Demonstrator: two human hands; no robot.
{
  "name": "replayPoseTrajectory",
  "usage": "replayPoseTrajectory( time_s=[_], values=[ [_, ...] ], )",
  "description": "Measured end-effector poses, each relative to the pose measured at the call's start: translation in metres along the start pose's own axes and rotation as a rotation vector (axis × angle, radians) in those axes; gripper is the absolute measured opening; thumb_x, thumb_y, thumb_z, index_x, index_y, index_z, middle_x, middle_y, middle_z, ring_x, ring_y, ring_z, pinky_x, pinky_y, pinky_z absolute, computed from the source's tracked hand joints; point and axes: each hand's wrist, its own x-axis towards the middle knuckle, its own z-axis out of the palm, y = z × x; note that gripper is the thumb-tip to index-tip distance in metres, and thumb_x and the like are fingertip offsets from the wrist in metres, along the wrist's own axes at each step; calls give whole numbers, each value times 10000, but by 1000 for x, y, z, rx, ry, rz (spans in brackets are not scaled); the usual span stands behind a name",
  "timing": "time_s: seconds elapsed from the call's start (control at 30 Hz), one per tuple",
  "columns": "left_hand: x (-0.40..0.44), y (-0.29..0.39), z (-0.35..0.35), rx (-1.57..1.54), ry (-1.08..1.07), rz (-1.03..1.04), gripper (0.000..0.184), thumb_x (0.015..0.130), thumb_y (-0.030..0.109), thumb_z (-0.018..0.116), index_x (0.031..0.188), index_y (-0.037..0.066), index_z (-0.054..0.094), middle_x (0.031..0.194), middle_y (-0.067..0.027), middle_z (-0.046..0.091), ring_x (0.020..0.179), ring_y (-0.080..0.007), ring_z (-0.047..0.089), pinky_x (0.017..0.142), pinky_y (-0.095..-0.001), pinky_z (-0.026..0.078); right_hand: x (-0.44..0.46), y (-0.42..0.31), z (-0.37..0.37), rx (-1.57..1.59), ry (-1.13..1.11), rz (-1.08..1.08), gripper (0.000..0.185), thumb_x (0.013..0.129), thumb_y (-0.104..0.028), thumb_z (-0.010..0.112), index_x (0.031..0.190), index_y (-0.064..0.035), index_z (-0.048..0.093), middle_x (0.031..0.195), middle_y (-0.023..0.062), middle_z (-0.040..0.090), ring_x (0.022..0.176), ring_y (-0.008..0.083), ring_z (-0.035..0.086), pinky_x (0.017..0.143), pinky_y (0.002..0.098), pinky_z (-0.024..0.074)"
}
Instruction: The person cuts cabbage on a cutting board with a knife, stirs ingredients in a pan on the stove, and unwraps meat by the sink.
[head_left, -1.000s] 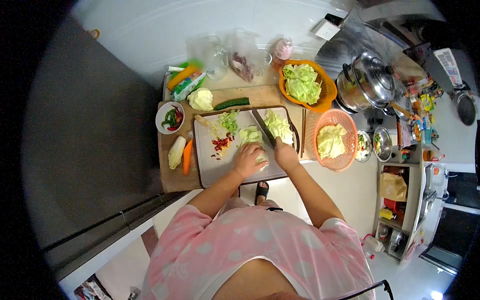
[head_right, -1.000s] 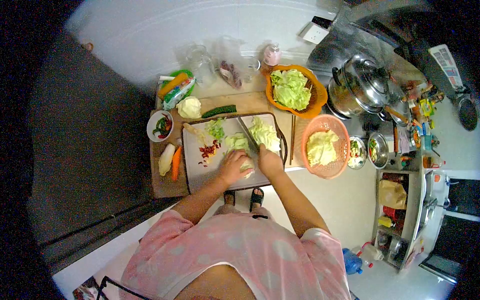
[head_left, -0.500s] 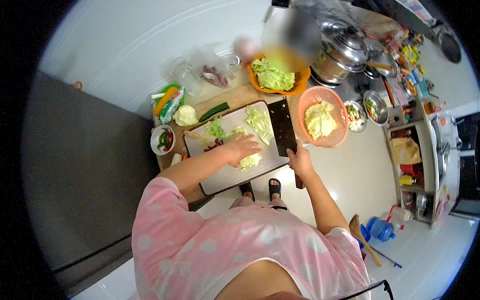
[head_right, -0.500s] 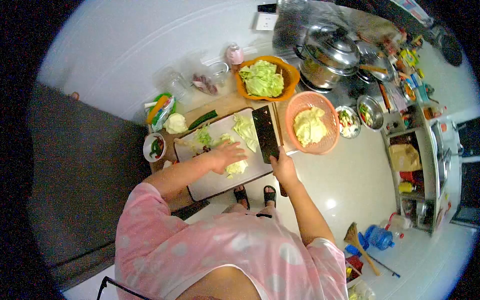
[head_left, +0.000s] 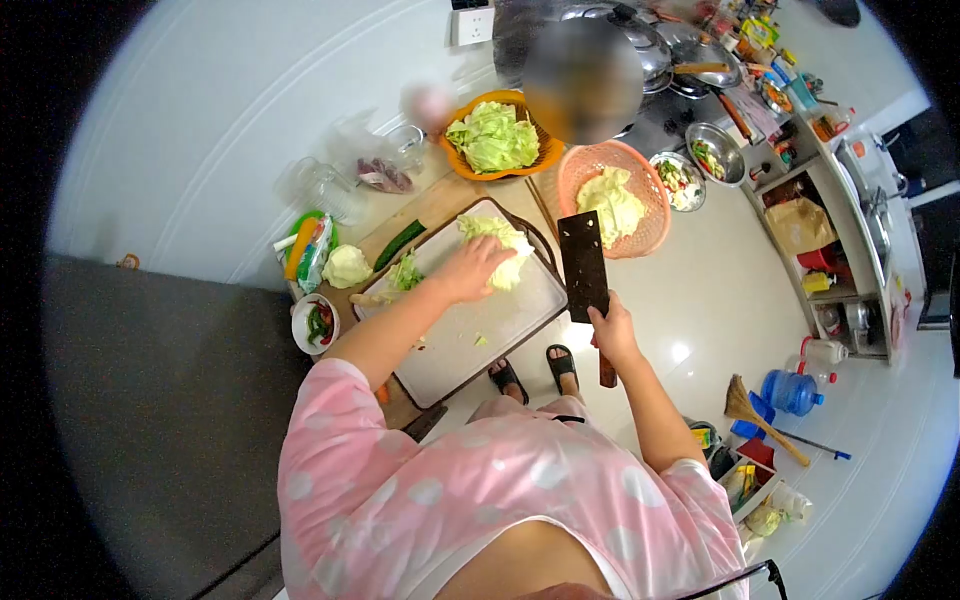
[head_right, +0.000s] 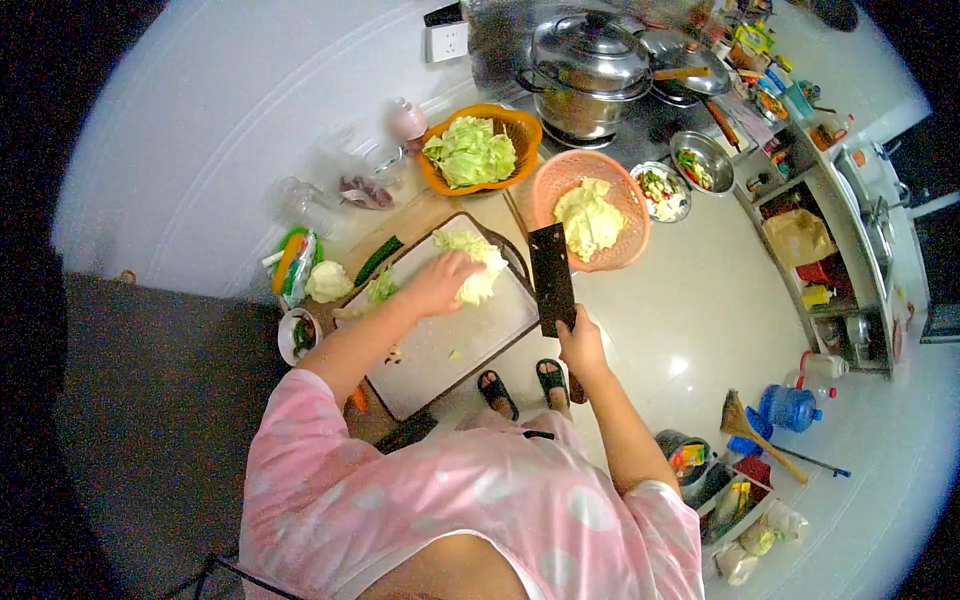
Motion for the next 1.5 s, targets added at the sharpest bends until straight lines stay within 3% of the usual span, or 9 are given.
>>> replayPoseTrajectory(
  time_s=[0.27,0.37,0.47,0.67,0.7,0.83,1.07,1.27,1.5],
  values=[
    [58,-26,17,116,-21,142,869,624,265,819,1386,194,408,1314,-115,431,1251,-322,402,1035,-458,370,-20,12,-4,29,42,74,289,885,-93,583,1125,26,476,676,177,618,477,228,590,452,351,477],
    [60,-16,2,39,-251,24,905,646,296,817,1425,183,370,1385,-160,400,1311,-351,347,1090,-471,316,-23,19,-4,62,42,123,314,892,-96,578,1156,32,465,708,186,628,492,235,599,458,352,482],
    [55,-12,10,42,-193,-64,861,660,324,806,1402,167,398,1311,-163,459,1248,-348,416,1057,-462,351,-22,22,-4,43,52,106,300,897,-96,575,1141,36,463,739,196,632,495,243,602,457,361,486],
    [28,11,49,-214,106,-604,702,678,319,799,1266,90,493,1166,-147,526,1088,-343,515,980,-458,403,-5,-2,-4,-2,-98,122,272,894,-85,573,1116,34,469,758,221,629,522,276,627,464,383,499],
    [23,16,55,-255,151,-674,711,677,327,801,1267,88,484,1181,-152,516,1102,-347,506,982,-459,400,0,-9,-3,-16,-132,147,282,883,-103,585,1111,23,478,770,258,627,579,364,640,522,432,513],
    [12,51,61,-302,255,-885,834,668,378,810,1337,96,401,1266,-166,459,1188,-358,448,1018,-459,366,37,11,17,-261,-205,-129,324,854,-122,576,1123,35,485,780,297,620,745,466,617,674,508,507],
    [0,70,37,-187,189,-997,1055,644,555,778,1468,164,249,1417,-140,323,1318,-346,332,1087,-524,263,66,-8,35,-702,-280,-391,316,848,-108,501,1122,48,479,799,264,637,764,426,638,676,503,509],
    [-37,66,70,-112,397,-677,705,805,407,705,1385,143,404,1405,-105,344,1305,-322,345,1075,-477,313,71,-19,41,-775,-363,-456,288,855,-86,471,1121,22,449,818,255,643,771,424,639,675,498,510],
    [-33,71,99,-130,468,-731,521,882,297,637,1336,120,453,1340,-102,396,1250,-313,395,1049,-441,346,52,-45,33,-680,-334,-509,281,858,-99,503,1105,8,423,740,261,625,703,447,626,636,532,496]
  ],
)
